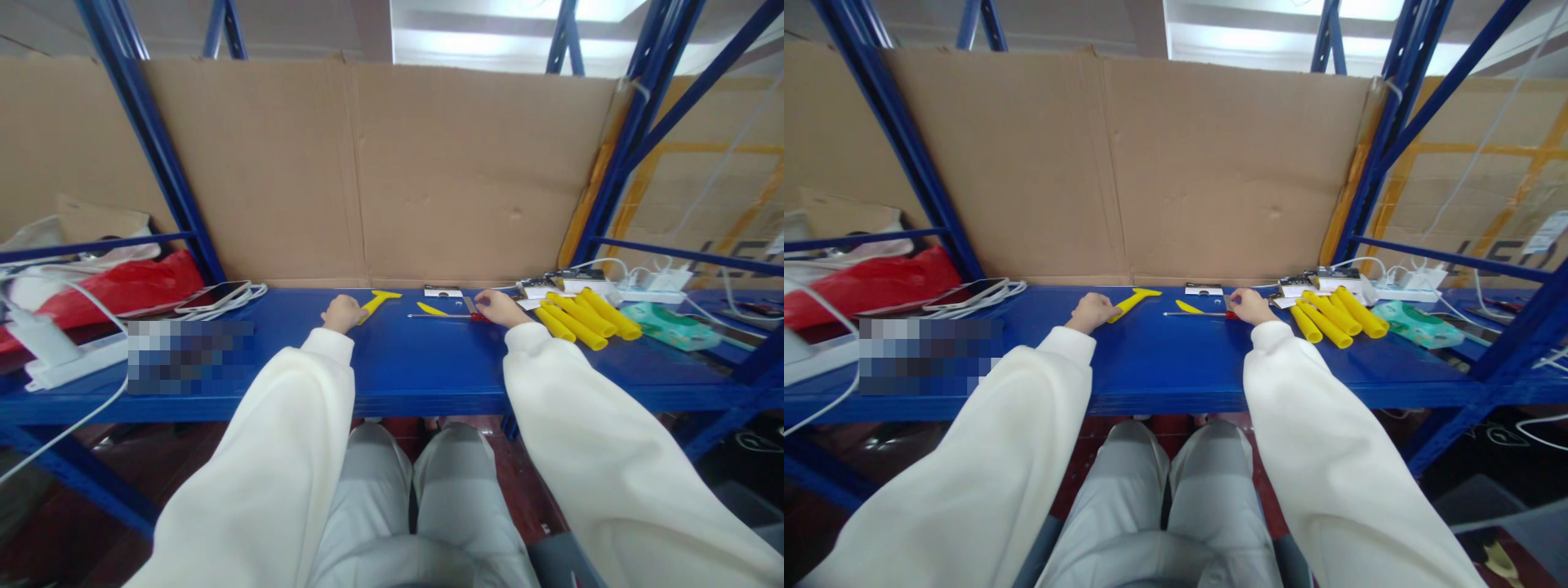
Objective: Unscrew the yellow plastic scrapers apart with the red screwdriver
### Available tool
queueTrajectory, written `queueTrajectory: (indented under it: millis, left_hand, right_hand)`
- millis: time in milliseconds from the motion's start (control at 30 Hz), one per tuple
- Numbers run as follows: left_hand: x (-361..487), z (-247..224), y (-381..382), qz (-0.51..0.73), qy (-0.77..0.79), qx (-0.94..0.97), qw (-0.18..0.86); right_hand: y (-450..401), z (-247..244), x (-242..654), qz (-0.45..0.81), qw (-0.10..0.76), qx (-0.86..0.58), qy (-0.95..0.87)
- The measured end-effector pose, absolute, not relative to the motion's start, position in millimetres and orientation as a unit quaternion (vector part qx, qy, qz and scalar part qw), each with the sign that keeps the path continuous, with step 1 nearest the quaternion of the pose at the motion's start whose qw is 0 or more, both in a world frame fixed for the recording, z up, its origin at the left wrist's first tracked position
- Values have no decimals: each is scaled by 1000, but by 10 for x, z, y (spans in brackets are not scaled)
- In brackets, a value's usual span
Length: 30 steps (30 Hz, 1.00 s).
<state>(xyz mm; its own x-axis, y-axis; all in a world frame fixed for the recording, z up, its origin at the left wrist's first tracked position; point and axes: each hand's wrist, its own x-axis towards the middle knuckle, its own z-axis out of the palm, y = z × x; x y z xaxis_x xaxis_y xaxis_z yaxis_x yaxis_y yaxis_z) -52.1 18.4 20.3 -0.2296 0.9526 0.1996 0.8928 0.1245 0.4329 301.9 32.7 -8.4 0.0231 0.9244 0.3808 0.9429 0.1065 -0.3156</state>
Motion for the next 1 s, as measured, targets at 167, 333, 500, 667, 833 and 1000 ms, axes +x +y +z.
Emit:
queueTrajectory:
  millis: [167,333,500,667,833,1000]
  left_hand:
    - [-474,205,179,244,727,636,84]
    - [-438,155,175,286,701,644,108]
    - [-416,131,210,269,694,655,133]
    - [-417,158,199,241,698,663,124]
    - [-414,135,194,250,687,673,111]
    - [-412,126,219,246,688,675,100]
  right_hand:
    - [271,-67,2957,-6,228,-685,-692]
    - [141,-9,2799,3,197,-681,-705]
    - [51,43,2695,7,168,-698,-696]
    - [49,55,2704,19,170,-703,-690]
    - [50,73,2724,13,165,-715,-679]
    - [14,111,2767,6,143,-747,-649]
